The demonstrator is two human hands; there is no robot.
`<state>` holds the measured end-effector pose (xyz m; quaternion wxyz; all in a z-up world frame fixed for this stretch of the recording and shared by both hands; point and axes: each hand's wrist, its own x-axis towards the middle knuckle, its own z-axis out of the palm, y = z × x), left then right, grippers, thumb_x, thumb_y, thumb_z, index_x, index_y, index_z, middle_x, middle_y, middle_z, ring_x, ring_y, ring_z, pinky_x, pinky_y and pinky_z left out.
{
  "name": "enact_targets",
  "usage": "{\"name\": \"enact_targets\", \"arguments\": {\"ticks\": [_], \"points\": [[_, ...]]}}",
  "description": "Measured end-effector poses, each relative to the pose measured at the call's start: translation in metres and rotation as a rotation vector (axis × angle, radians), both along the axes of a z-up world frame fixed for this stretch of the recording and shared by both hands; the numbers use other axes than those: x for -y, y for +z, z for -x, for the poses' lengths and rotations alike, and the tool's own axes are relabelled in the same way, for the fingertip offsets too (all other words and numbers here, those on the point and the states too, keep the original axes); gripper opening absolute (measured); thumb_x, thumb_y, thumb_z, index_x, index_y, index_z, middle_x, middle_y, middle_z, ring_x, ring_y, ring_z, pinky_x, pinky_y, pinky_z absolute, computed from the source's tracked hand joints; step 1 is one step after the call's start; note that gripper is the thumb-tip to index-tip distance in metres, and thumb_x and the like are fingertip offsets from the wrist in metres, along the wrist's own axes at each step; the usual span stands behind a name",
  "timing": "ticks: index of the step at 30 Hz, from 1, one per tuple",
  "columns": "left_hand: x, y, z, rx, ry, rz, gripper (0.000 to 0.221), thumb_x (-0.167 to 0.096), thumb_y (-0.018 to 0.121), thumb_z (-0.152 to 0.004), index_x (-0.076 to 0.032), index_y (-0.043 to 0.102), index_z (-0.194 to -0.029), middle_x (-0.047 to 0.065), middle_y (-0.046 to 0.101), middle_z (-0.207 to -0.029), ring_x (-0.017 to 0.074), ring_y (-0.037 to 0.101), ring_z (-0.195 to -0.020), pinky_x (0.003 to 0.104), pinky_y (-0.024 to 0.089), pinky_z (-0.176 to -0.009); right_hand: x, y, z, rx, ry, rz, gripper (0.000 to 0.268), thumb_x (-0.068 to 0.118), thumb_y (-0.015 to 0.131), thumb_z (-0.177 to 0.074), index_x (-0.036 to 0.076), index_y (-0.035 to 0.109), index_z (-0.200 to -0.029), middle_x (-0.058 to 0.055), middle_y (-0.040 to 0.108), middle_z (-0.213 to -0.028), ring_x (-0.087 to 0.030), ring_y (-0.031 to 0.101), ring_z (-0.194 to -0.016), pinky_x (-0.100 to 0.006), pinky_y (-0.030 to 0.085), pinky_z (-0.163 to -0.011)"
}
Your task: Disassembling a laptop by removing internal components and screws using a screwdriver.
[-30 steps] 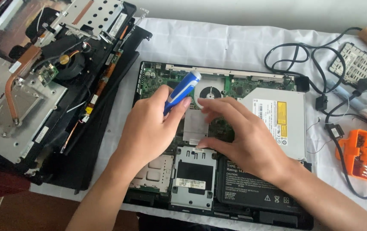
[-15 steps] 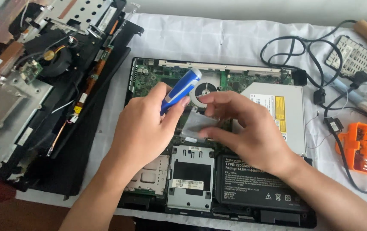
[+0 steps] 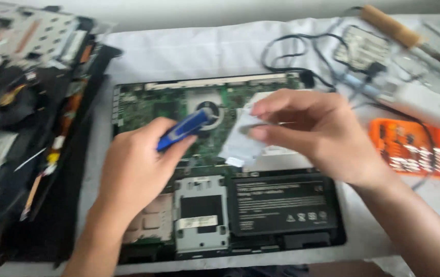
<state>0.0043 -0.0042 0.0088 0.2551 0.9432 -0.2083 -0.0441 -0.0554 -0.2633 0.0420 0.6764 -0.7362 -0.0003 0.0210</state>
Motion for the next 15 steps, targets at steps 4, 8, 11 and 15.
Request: {"name": "enact_targets", "arguments": {"ticks": [4, 8, 11, 15], "points": [[0.000, -0.001, 0.001, -0.021, -0.009, -0.050, 0.022, -0.040, 0.071, -0.095, -0.018, 0.071, -0.096, 0.001, 0.068, -0.061, 0.0230, 0.063, -0.049, 0.039, 0.041, -0.049, 0.049, 0.007, 0.030, 0.029, -0.151, 0.223, 0.024, -0.005, 0.076, -0.081, -0.003, 0.075, -0.105, -0.016, 0.079, -0.107, -0.019, 0.076, -0.095, -0.025, 0.065, -0.092], [0.001, -0.001, 0.004, 0.007, 0.007, -0.062, 0.025, -0.042, 0.071, -0.094, -0.017, 0.071, -0.094, 0.002, 0.063, -0.055, 0.0224, 0.055, -0.045, 0.038, 0.039, -0.050, 0.093, 0.002, 0.060, -0.094, -0.435, 0.404, 0.022, -0.003, 0.073, -0.088, -0.005, 0.074, -0.110, -0.015, 0.076, -0.109, -0.018, 0.070, -0.098, -0.024, 0.057, -0.088], [0.003, 0.000, 0.005, 0.028, 0.009, -0.071, 0.024, -0.040, 0.073, -0.093, -0.016, 0.073, -0.095, 0.003, 0.065, -0.057, 0.0212, 0.057, -0.046, 0.037, 0.040, -0.050, 0.123, -0.010, 0.078, -0.051, -0.491, 0.375, 0.020, -0.007, 0.068, -0.092, -0.008, 0.070, -0.113, -0.020, 0.073, -0.115, -0.023, 0.069, -0.100, -0.028, 0.059, -0.089], [0.005, 0.000, 0.007, 0.009, 0.039, -0.110, 0.024, -0.039, 0.073, -0.093, -0.015, 0.074, -0.096, 0.003, 0.062, -0.053, 0.0181, 0.050, -0.044, 0.034, 0.038, -0.050, 0.145, -0.014, 0.091, -0.035, -0.509, 0.397, 0.016, -0.007, 0.065, -0.099, -0.009, 0.069, -0.115, -0.018, 0.072, -0.107, -0.021, 0.066, -0.091, -0.026, 0.056, -0.086]]}}
